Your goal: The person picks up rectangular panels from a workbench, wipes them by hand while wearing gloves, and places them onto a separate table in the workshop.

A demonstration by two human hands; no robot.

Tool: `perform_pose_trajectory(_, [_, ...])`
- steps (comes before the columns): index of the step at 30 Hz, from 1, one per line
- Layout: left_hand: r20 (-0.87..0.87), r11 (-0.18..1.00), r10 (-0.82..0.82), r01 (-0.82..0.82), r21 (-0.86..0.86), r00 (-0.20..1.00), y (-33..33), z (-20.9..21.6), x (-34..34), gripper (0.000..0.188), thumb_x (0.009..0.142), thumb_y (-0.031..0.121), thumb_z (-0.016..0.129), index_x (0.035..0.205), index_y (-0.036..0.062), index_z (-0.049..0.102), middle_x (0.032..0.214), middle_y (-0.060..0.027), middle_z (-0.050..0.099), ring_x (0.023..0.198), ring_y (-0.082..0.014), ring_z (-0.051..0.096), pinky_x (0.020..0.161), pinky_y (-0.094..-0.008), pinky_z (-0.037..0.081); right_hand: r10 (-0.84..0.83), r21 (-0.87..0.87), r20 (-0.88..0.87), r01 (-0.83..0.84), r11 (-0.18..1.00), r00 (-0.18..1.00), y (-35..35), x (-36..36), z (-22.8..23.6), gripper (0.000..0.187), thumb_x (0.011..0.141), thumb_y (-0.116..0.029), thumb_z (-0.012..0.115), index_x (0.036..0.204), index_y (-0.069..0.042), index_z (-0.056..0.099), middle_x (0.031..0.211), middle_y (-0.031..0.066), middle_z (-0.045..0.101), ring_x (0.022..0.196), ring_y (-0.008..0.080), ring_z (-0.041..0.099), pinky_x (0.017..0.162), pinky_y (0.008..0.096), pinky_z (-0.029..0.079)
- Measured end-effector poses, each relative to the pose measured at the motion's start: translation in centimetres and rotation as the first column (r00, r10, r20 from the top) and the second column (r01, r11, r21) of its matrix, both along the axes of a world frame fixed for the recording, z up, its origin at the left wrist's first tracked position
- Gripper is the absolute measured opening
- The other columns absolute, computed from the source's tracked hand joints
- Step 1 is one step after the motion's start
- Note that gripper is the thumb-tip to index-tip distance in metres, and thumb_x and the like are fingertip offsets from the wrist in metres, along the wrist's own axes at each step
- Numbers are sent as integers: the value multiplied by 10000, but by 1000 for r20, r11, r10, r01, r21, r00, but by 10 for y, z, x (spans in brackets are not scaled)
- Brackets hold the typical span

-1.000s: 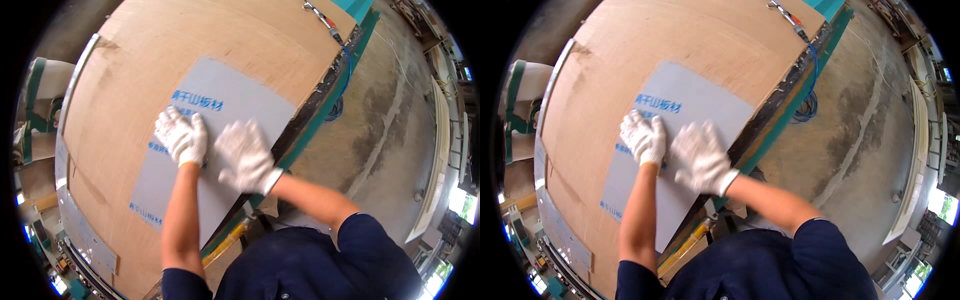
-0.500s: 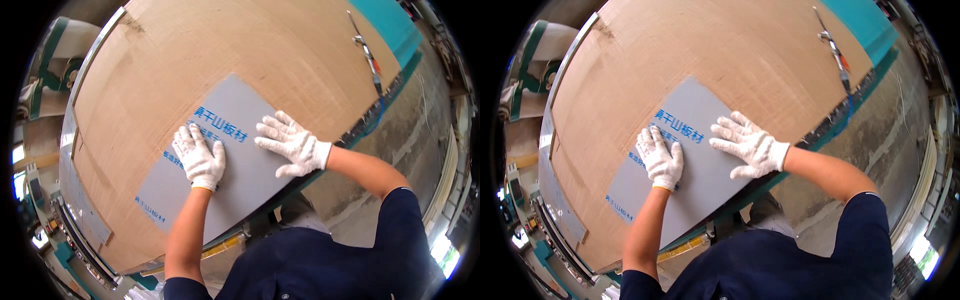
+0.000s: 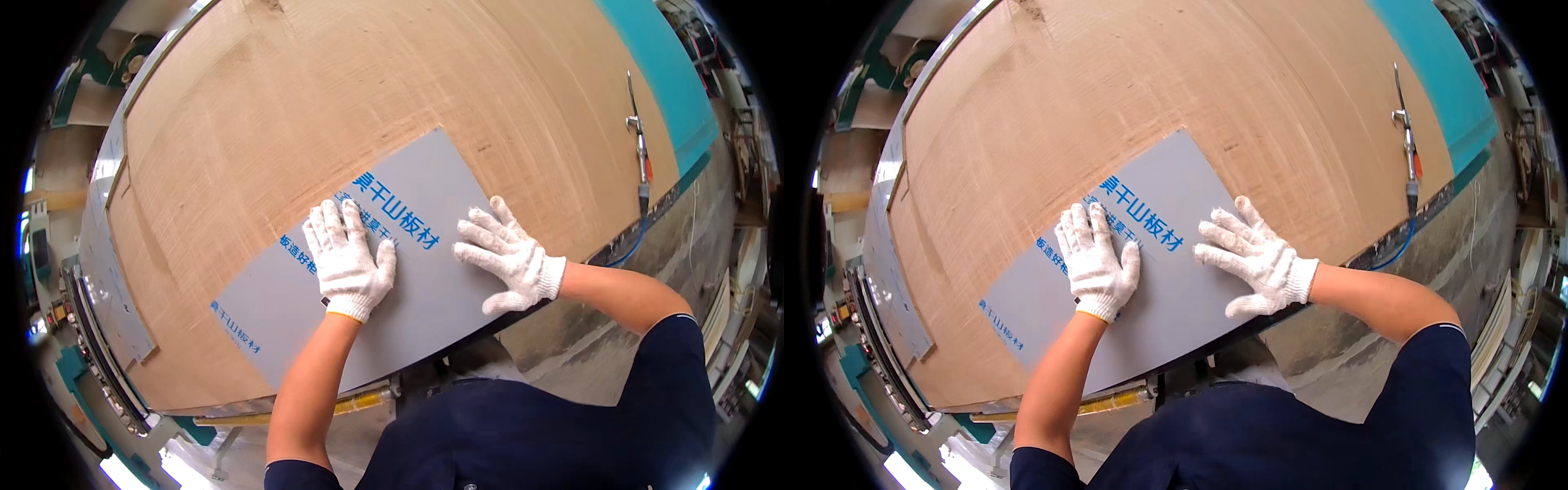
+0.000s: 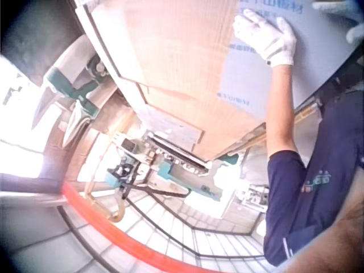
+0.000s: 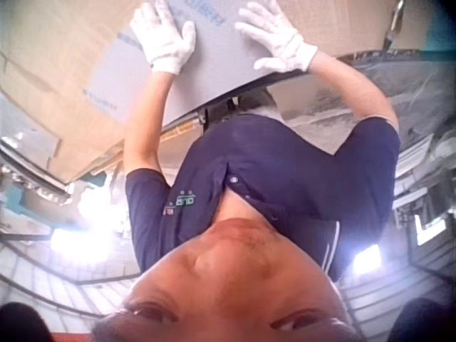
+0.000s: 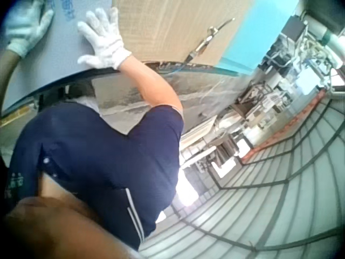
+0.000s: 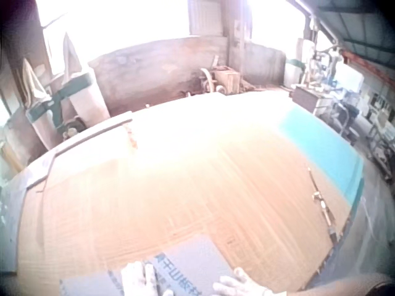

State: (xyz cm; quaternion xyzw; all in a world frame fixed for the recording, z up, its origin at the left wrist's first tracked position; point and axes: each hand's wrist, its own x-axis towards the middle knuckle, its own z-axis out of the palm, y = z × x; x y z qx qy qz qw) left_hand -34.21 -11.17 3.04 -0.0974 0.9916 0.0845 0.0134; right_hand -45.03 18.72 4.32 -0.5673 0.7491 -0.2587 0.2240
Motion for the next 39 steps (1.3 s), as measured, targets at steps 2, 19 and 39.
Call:
perform_pose_trajectory(2, [-5,1000,-9,9,21,1000,1,-2,4,839,903,390,666,1548,-80,407,1626,-360,306,1546,-534,220,1289,-604,117,-46,-67,-75,42,997,996,-30,-40,-17,1026,805,-548,766,1636,-106,358,1716,222,259,1619,412,141,1305,622,18])
perform_pose_trajectory(19, [-129,996,41,-30,82,991,-4,-16,3,754,904,334,671,1551,9,462,1656,-280,338,1559,-463,265,1295,-561,161,-160,-110,-326,131,985,932,-125,-98,12,625,905,-505,721,1217,35,682,1294,259,674,1284,388,589,1168,475,413])
perform_pose_trajectory(39, [-158,997,66,-69,-17,985,0,-24,-1,728,957,415,624,1564,45,465,1659,-231,367,1572,-420,263,1308,-517,132,-459,-59,-257,460,886,851,-40,-15,-23,777,964,-386,653,1589,-8,386,1680,273,282,1573,464,227,1304,511,203])
